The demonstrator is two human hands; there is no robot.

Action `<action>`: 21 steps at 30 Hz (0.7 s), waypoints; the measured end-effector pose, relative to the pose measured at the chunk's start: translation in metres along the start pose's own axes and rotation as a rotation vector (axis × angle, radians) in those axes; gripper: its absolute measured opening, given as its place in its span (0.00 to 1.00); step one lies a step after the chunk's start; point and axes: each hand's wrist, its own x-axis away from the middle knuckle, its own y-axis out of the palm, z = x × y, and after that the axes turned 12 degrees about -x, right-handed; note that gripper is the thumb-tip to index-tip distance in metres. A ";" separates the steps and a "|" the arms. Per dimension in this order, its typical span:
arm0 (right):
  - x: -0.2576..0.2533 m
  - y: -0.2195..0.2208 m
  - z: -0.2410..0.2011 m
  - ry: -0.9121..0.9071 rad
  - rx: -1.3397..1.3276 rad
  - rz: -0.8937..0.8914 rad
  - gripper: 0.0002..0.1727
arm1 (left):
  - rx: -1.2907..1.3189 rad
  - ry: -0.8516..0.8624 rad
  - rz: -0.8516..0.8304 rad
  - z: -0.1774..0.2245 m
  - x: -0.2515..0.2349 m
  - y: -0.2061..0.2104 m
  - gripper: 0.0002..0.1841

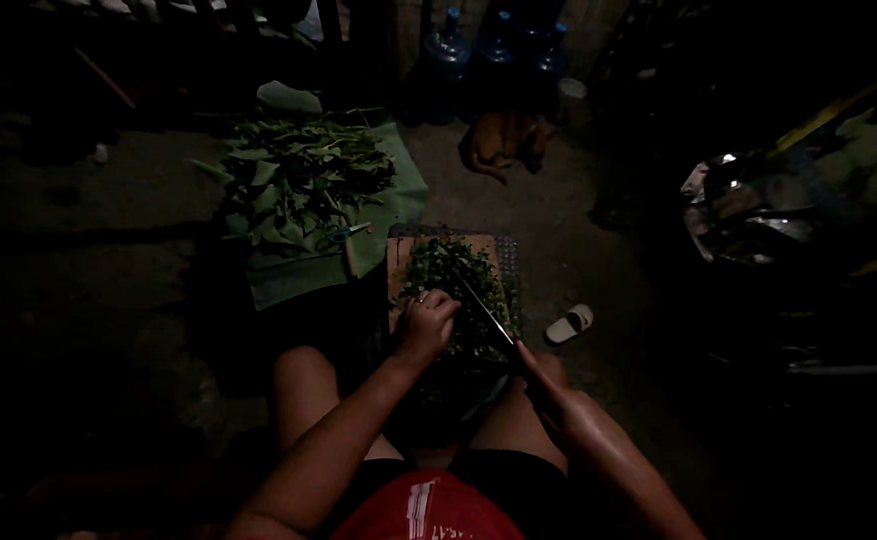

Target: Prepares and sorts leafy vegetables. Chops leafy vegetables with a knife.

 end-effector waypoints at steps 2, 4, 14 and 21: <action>0.008 -0.008 -0.010 0.030 0.042 -0.029 0.38 | -0.023 0.004 0.065 0.000 0.001 0.004 0.09; 0.008 -0.011 -0.016 0.096 0.101 -0.093 0.39 | -0.051 0.014 0.105 -0.001 0.001 0.008 0.08; -0.017 0.016 0.012 0.013 -0.012 -0.063 0.40 | -0.119 0.026 -0.073 -0.001 0.012 -0.013 0.18; 0.006 -0.001 -0.016 -0.009 0.047 -0.015 0.39 | -0.037 0.014 0.115 -0.010 0.009 -0.001 0.10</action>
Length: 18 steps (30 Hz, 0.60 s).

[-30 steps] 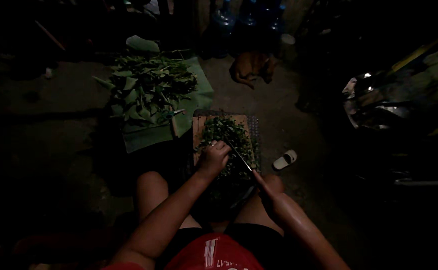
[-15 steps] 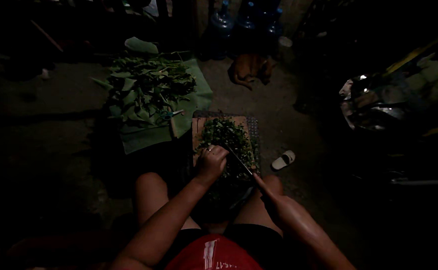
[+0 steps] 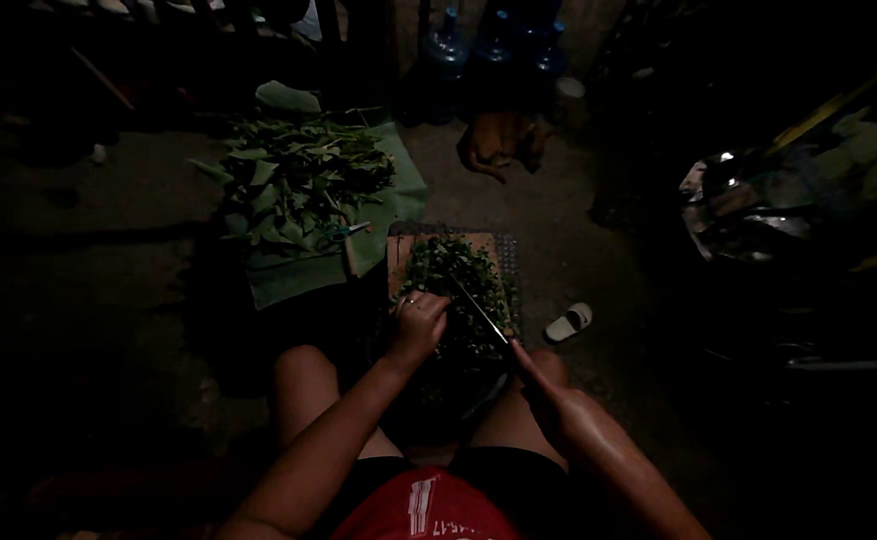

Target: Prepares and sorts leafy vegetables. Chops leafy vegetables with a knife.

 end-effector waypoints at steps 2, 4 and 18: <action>0.003 -0.001 -0.006 0.046 0.086 -0.036 0.38 | 0.007 -0.009 0.003 0.001 -0.001 0.001 0.08; -0.003 0.005 -0.004 0.083 0.131 -0.072 0.39 | 0.008 -0.003 -0.015 0.001 -0.002 0.001 0.06; 0.004 0.000 0.000 0.005 -0.005 0.023 0.39 | 0.027 -0.092 -0.073 0.006 -0.006 -0.005 0.11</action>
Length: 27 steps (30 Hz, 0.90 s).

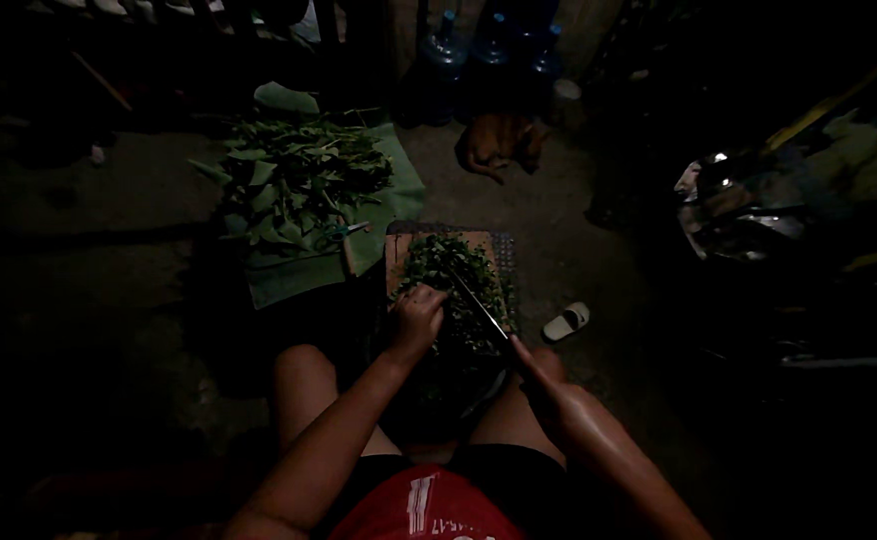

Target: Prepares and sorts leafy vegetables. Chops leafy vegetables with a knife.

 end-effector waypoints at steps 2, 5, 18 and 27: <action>0.003 0.000 -0.003 0.026 0.058 -0.027 0.39 | -0.028 -0.002 0.058 0.000 0.000 0.003 0.09; -0.004 0.009 -0.002 0.067 0.117 -0.089 0.39 | -0.043 0.037 0.117 -0.005 0.002 0.008 0.05; -0.007 0.006 0.004 0.028 -0.025 -0.086 0.39 | -0.057 0.024 0.089 -0.009 0.016 0.002 0.10; -0.019 0.022 -0.010 0.086 0.119 -0.149 0.41 | -0.122 0.072 0.089 -0.013 0.016 0.002 0.06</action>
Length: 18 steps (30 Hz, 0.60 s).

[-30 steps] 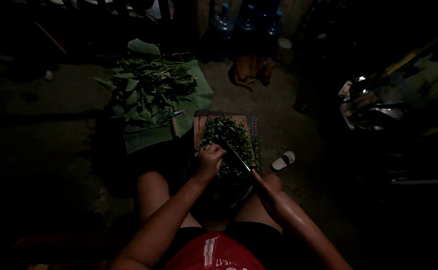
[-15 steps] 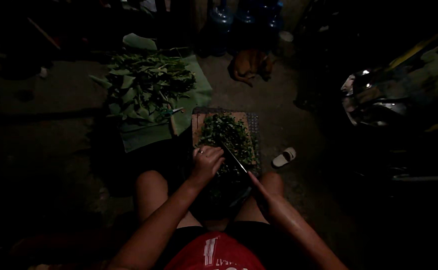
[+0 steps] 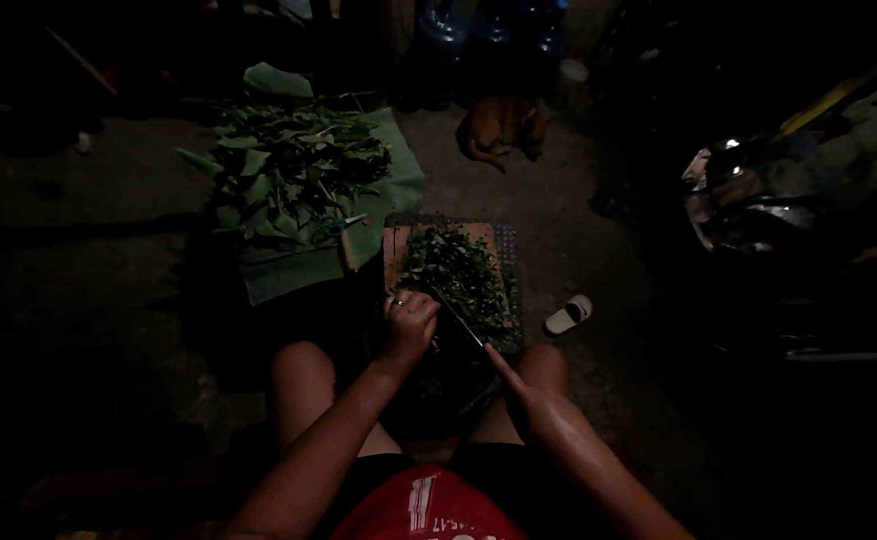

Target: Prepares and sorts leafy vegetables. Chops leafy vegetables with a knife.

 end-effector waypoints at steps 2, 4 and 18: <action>-0.006 0.004 0.013 -0.061 -0.103 0.021 0.41 | 0.027 0.018 -0.025 -0.002 -0.001 -0.002 0.07; -0.006 0.002 0.025 -0.098 -0.248 -0.021 0.42 | 0.067 -0.004 -0.078 0.000 0.002 -0.007 0.09; 0.005 -0.001 -0.004 0.005 -0.024 -0.044 0.42 | 0.025 -0.046 -0.060 -0.006 0.002 -0.008 0.07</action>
